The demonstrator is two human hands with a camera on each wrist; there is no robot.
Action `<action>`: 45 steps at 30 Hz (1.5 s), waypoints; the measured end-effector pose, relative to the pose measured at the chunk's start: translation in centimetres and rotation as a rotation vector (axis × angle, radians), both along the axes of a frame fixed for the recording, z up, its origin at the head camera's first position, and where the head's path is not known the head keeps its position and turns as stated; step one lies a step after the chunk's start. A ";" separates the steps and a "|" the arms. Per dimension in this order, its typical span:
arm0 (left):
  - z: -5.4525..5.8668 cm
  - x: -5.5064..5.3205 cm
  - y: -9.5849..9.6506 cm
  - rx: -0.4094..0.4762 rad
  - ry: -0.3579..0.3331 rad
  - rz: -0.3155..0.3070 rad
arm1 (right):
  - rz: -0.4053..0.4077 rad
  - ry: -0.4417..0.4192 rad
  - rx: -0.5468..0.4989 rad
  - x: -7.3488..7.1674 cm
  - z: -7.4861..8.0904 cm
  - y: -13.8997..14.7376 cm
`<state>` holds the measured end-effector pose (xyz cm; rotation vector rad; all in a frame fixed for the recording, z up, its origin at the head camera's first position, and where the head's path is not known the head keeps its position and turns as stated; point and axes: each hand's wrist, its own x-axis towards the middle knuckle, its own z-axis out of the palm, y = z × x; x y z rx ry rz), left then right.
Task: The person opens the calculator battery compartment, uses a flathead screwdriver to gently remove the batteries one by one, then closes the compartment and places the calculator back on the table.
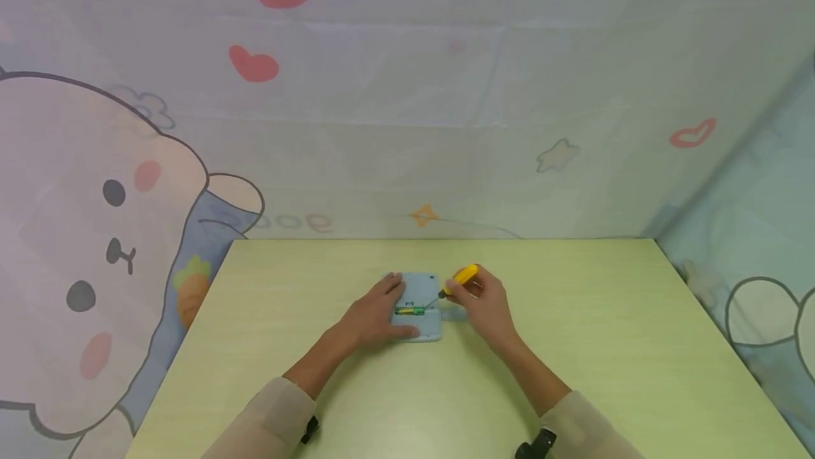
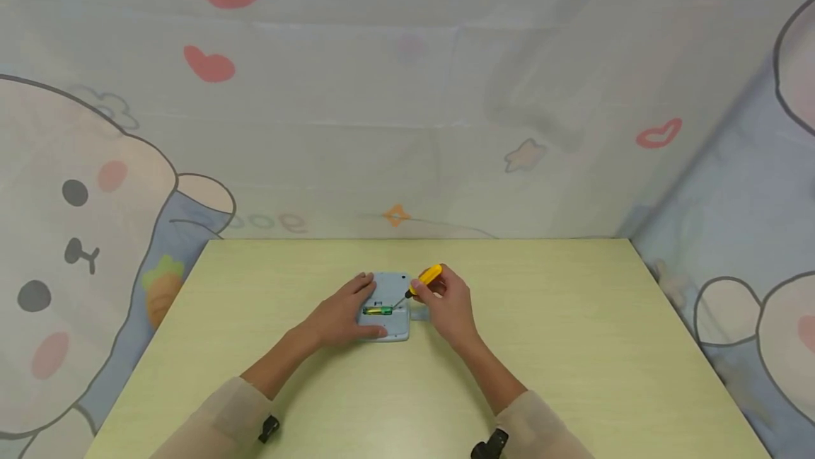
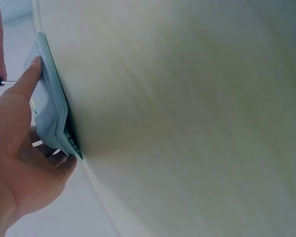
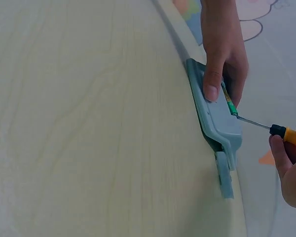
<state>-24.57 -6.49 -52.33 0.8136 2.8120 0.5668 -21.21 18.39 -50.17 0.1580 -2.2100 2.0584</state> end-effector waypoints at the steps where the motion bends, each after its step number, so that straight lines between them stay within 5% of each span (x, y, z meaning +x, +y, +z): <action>1: 0.0 0.0 0.0 -0.003 0.000 0.000 | -0.001 0.022 0.030 0.0 0.2 -0.2; 9: -0.2 -0.1 0.1 0.000 0.002 -0.011 | -0.027 0.200 0.366 0.2 1.7 -2.0; 18: -0.3 0.0 0.1 0.008 0.008 -0.016 | 0.054 0.337 0.509 0.2 2.1 -3.1; 29: 0.0 0.2 0.3 -0.011 0.018 -0.016 | -0.014 0.215 0.349 0.4 1.1 -2.1; 45: 0.1 0.1 0.6 -0.002 0.021 -0.018 | -0.037 0.197 0.316 0.7 1.0 -2.0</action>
